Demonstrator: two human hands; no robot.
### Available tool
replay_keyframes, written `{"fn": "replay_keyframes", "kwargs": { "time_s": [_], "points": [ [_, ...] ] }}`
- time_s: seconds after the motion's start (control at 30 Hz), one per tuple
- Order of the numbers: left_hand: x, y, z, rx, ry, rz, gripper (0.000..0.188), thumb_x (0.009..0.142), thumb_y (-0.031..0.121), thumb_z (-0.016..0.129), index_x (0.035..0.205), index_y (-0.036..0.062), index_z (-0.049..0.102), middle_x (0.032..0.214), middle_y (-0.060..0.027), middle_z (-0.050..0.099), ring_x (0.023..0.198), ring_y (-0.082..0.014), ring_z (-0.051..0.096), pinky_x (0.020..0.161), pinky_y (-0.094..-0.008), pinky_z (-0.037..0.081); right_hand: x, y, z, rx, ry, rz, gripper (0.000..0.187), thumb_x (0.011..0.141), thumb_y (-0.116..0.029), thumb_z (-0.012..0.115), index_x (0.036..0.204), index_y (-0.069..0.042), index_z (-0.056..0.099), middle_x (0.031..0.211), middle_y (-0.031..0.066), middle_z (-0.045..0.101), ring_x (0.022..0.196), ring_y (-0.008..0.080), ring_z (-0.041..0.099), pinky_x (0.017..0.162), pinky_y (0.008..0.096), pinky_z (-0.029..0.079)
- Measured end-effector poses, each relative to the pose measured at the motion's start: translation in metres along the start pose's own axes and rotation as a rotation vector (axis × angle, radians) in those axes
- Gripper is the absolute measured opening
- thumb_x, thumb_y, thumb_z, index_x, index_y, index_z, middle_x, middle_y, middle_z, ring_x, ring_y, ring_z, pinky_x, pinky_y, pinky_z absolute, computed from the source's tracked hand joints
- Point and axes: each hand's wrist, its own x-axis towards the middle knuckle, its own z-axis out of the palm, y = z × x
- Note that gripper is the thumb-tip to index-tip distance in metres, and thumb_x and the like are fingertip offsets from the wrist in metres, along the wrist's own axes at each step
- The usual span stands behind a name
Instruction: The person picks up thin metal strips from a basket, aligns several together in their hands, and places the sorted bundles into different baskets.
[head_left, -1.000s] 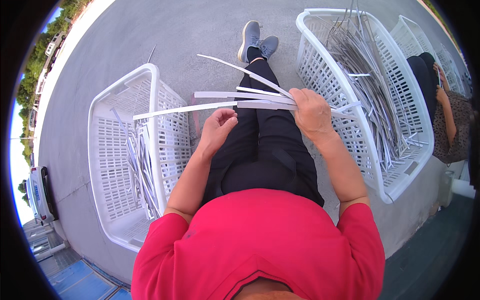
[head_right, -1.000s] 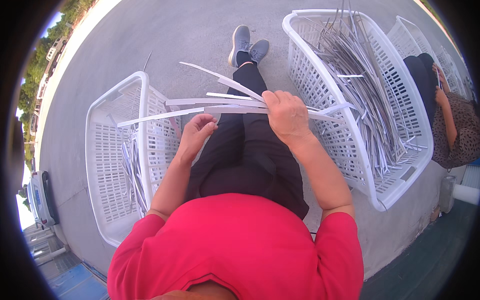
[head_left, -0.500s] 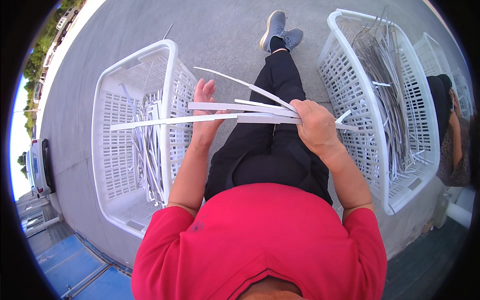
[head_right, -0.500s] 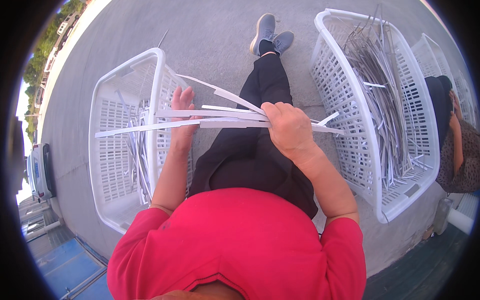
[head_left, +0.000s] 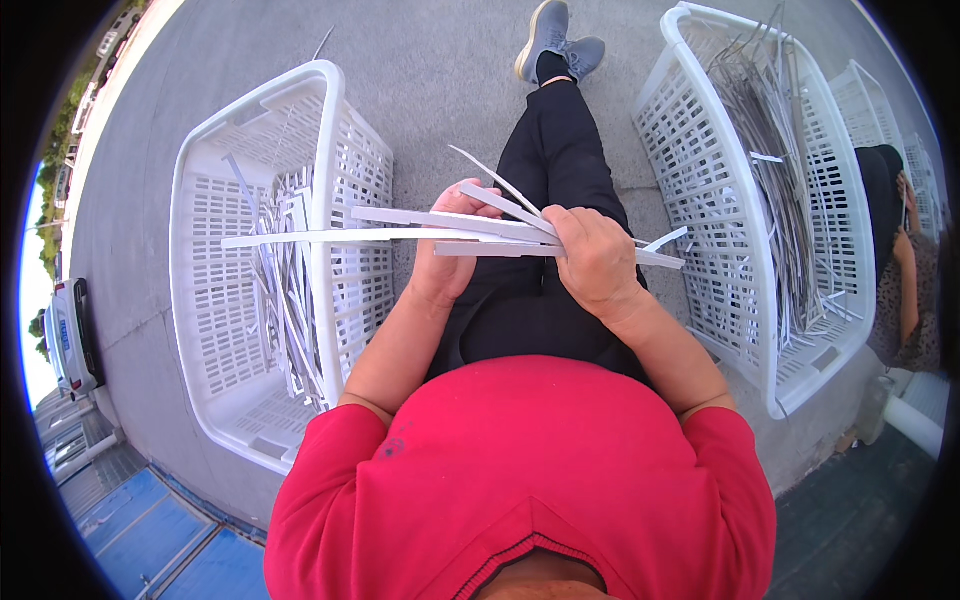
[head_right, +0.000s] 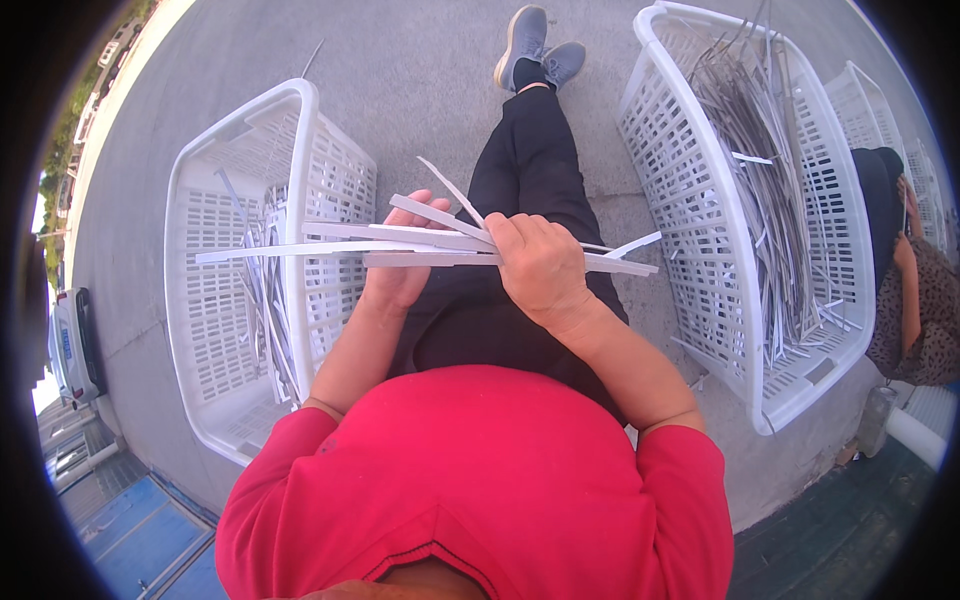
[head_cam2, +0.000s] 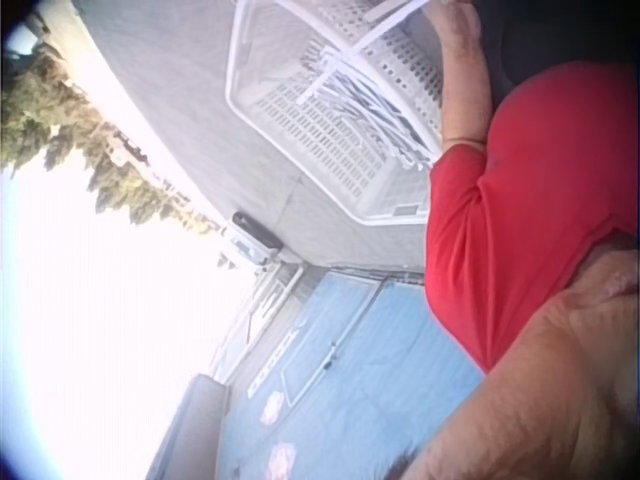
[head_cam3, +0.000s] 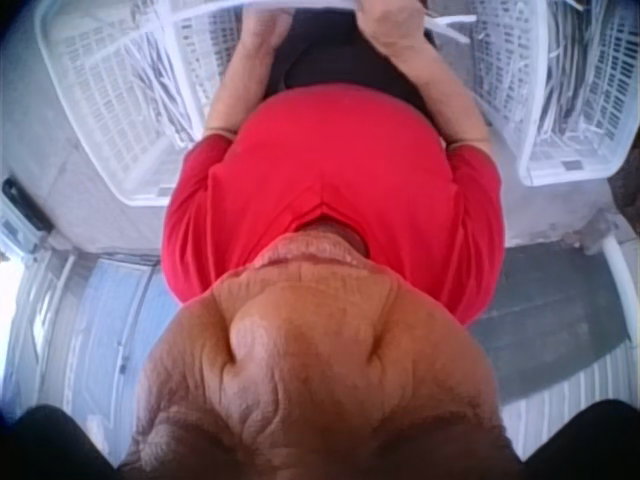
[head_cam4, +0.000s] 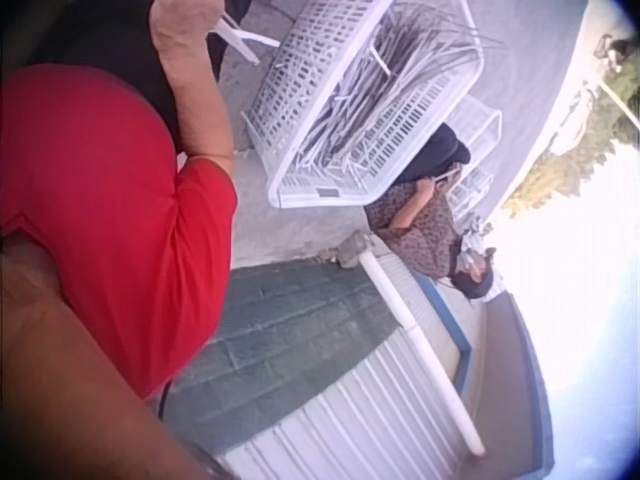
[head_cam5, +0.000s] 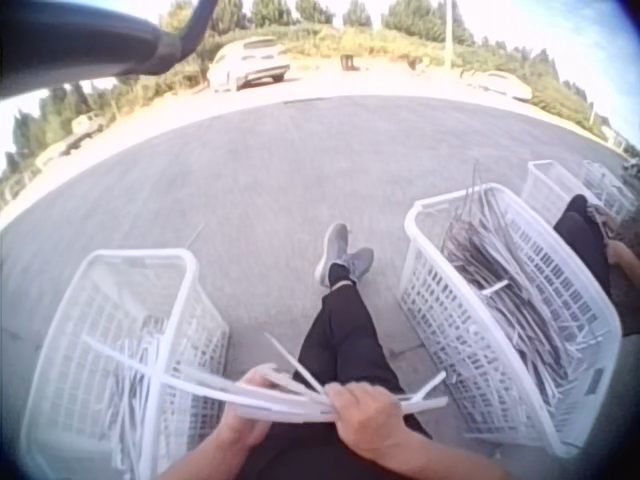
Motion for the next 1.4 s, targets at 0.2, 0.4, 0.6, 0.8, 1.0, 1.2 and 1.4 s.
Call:
{"fn": "replay_keyframes", "kwargs": {
  "time_s": [0.2,0.4,0.6,0.8,1.0,1.2,1.4],
  "points": [
    [0.008,0.003,0.001,-0.339,0.096,-0.073,0.030,0.088,0.024,0.058,0.109,0.0062,0.047,0.110,-0.0207,0.052,0.098,-0.0275,0.056,0.085,-0.0397,0.050,-0.007,-0.008,0.014,0.016,-0.017,-0.117,0.024,0.070,-0.006,0.059,0.094,-0.005,0.057,0.065,0.0032,0.049,0.058,0.0191,0.053,0.051,0.0311,0.040],
    [0.018,0.001,0.000,-0.299,0.347,-0.098,0.020,0.086,0.013,0.060,0.094,0.0021,0.046,0.096,-0.0151,0.054,0.089,-0.0235,0.059,0.079,-0.0346,0.054,-0.011,-0.011,0.017,0.055,0.048,-0.174,0.023,0.071,-0.009,0.060,0.094,-0.006,0.060,0.067,0.0017,0.050,0.059,0.0171,0.052,0.052,0.0294,0.040],
    [0.017,0.000,0.008,-0.354,0.156,-0.318,0.020,0.090,0.010,0.051,0.107,0.0005,0.046,0.101,-0.0158,0.056,0.086,-0.0216,0.060,0.073,-0.0310,0.055,-0.016,-0.014,0.017,0.151,-0.021,-0.236,0.023,0.071,-0.008,0.060,0.094,-0.006,0.061,0.074,0.0024,0.057,0.062,0.0184,0.055,0.054,0.0296,0.042],
    [0.009,-0.006,0.000,0.093,0.159,-0.129,0.022,0.092,0.011,0.046,0.112,0.0013,0.047,0.090,-0.0110,0.061,0.076,-0.0141,0.059,0.064,-0.0241,0.052,-0.014,-0.001,0.015,0.027,0.061,-0.083,0.022,0.072,-0.010,0.059,0.094,-0.008,0.058,0.070,0.0020,0.052,0.060,0.0173,0.055,0.052,0.0297,0.042],
    [-0.008,-0.030,0.003,0.864,-0.074,0.194,0.018,0.092,0.008,0.047,0.104,-0.0015,0.058,0.093,-0.0031,0.060,0.089,-0.0107,0.053,0.081,-0.0253,0.042,0.013,0.000,-0.002,0.488,0.065,0.273,0.028,0.077,-0.002,0.056,0.105,-0.004,0.052,0.096,0.0139,0.059,0.080,0.0337,0.060,0.066,0.0373,0.049],
    [-0.015,-0.026,0.017,1.340,-0.238,0.276,0.021,0.083,0.009,0.060,0.102,0.0019,0.058,0.102,-0.0108,0.059,0.097,-0.0200,0.055,0.085,-0.0311,0.042,0.011,-0.005,0.007,0.586,0.079,0.378,0.027,0.078,-0.009,0.059,0.102,-0.002,0.050,0.077,0.0184,0.060,0.070,0.0371,0.060,0.060,0.0410,0.047],
    [-0.017,-0.027,-0.004,1.086,-0.153,0.327,0.049,0.079,0.024,0.068,0.115,-0.0018,0.047,0.109,-0.0156,0.055,0.102,-0.0258,0.053,0.091,-0.0367,0.040,0.008,-0.010,0.012,0.495,0.183,0.245,0.037,0.072,-0.006,0.061,0.107,-0.004,0.050,0.089,0.0126,0.059,0.077,0.0317,0.061,0.063,0.0384,0.049]
  ]
}}
